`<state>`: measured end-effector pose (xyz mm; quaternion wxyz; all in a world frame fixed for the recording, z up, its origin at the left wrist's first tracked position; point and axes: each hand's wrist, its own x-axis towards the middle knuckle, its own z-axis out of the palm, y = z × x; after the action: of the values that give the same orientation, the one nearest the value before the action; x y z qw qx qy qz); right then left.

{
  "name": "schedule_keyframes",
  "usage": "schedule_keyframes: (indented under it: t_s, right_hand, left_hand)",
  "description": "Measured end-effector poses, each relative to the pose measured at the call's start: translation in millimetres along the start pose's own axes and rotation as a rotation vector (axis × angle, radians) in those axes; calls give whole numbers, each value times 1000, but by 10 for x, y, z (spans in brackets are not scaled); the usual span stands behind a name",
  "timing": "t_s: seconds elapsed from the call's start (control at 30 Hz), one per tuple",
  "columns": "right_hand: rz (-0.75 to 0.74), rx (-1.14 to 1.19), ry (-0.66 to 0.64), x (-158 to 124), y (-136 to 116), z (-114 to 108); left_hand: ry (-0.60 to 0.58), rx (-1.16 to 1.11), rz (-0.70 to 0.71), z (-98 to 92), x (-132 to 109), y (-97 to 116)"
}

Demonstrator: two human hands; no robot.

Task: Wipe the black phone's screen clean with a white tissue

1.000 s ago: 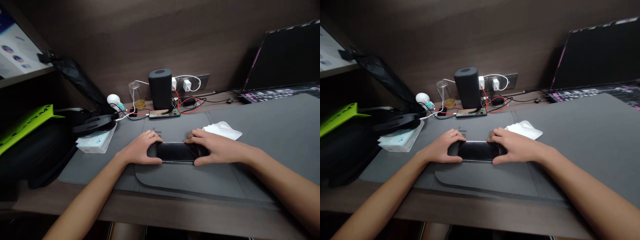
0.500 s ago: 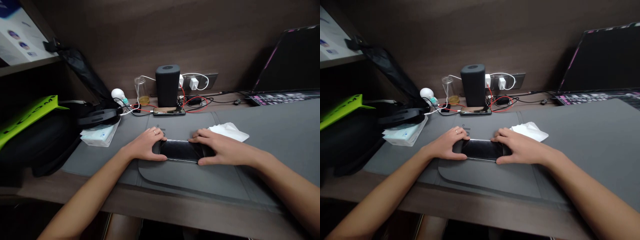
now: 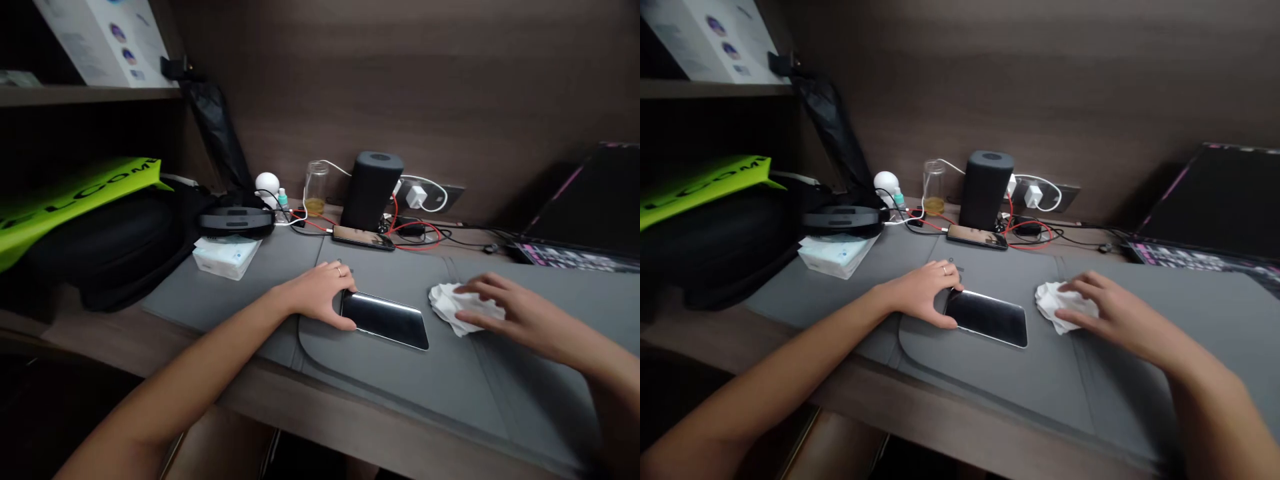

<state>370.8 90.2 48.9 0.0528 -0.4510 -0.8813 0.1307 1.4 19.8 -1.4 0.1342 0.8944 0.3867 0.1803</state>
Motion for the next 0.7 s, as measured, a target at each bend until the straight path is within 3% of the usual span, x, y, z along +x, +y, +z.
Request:
schedule_keyframes:
  t_s: [0.17, 0.37, 0.5, 0.57, 0.7]
  right_hand:
    - [44, 17, -149, 114, 132, 111]
    - [-18, 57, -123, 74, -123, 36]
    - [-230, 208, -91, 3, -518, 136]
    - [-352, 246, -155, -1, -718, 273]
    - [-498, 250, -100, 25, -867, 474]
  left_hand:
    - [13, 25, -9, 1, 2, -8]
    - [-1, -17, -7, 0, -17, -13]
    - [-13, -9, -10, 2, -23, -7]
    - [-23, -11, -17, 4, -23, 3]
    - [-42, -32, -30, -2, -23, 24]
